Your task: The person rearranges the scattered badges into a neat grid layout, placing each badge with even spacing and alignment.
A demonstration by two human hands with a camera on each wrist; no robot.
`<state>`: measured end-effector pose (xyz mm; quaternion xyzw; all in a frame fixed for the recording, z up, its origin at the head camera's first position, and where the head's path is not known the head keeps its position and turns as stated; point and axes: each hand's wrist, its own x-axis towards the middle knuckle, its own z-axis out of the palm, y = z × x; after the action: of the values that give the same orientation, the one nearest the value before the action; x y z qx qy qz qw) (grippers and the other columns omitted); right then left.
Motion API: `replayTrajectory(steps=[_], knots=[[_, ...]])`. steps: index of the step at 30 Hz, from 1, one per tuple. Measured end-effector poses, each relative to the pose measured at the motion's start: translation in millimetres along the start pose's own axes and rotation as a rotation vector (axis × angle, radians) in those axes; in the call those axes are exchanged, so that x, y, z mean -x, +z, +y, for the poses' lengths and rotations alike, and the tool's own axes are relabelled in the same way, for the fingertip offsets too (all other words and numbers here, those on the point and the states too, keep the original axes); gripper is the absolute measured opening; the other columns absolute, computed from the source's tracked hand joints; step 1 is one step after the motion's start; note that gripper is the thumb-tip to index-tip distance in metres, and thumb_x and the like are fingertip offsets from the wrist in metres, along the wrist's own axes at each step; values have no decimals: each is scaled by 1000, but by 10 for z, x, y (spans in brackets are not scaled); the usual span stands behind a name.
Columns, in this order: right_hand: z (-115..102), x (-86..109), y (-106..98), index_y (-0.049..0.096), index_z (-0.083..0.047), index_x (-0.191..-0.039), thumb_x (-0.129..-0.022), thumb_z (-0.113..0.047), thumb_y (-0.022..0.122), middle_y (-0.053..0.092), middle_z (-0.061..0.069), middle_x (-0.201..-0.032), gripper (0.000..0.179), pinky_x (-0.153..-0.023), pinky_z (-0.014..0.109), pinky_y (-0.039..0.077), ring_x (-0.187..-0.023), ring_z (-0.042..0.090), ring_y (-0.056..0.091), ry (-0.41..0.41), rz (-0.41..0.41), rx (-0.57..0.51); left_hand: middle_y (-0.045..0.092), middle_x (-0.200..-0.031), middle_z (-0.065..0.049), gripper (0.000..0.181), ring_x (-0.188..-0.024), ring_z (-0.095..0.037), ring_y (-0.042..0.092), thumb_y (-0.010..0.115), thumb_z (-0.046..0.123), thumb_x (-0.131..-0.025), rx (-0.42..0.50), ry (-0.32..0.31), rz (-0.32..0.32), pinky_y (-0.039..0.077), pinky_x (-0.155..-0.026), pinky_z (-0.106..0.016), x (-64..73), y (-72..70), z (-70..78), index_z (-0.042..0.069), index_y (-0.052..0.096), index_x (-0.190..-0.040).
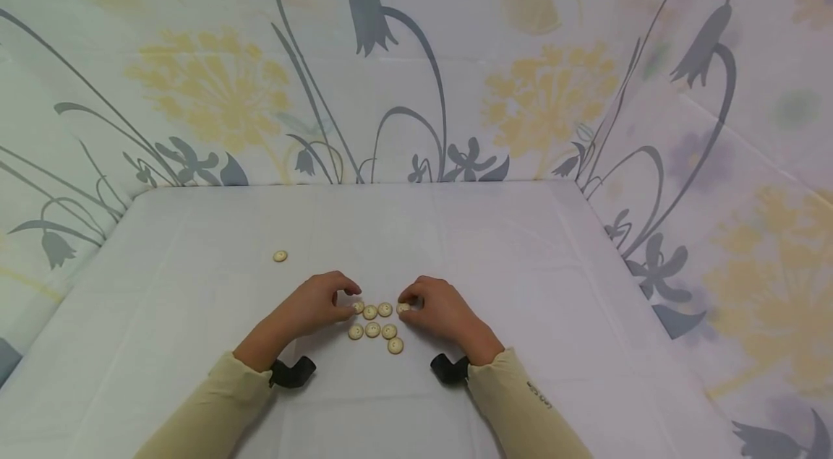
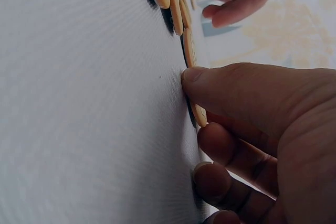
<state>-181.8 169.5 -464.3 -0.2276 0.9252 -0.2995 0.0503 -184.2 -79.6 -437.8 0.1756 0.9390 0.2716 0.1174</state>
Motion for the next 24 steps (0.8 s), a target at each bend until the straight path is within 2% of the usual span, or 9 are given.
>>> replayTrajectory(steps=[11, 24], knots=[[4, -1, 0, 73, -21, -99, -83, -27, 76, 63, -13, -90, 18, -70, 23, 44, -77, 5, 51, 0, 2, 11, 64, -106, -1, 26, -106, -22, 61, 74, 18, -84, -7, 41, -24, 48, -94, -40, -2, 66, 4, 10, 71, -109], [20, -13, 2, 73, -20, -99, -83, -27, 76, 63, -12, -91, 18, -69, 22, 43, -75, 4, 50, 8, -8, 14, 62, -107, -1, 19, -106, -23, 61, 72, 16, -85, -23, 54, -12, 48, -94, -41, -12, 108, -7, 12, 72, -104]])
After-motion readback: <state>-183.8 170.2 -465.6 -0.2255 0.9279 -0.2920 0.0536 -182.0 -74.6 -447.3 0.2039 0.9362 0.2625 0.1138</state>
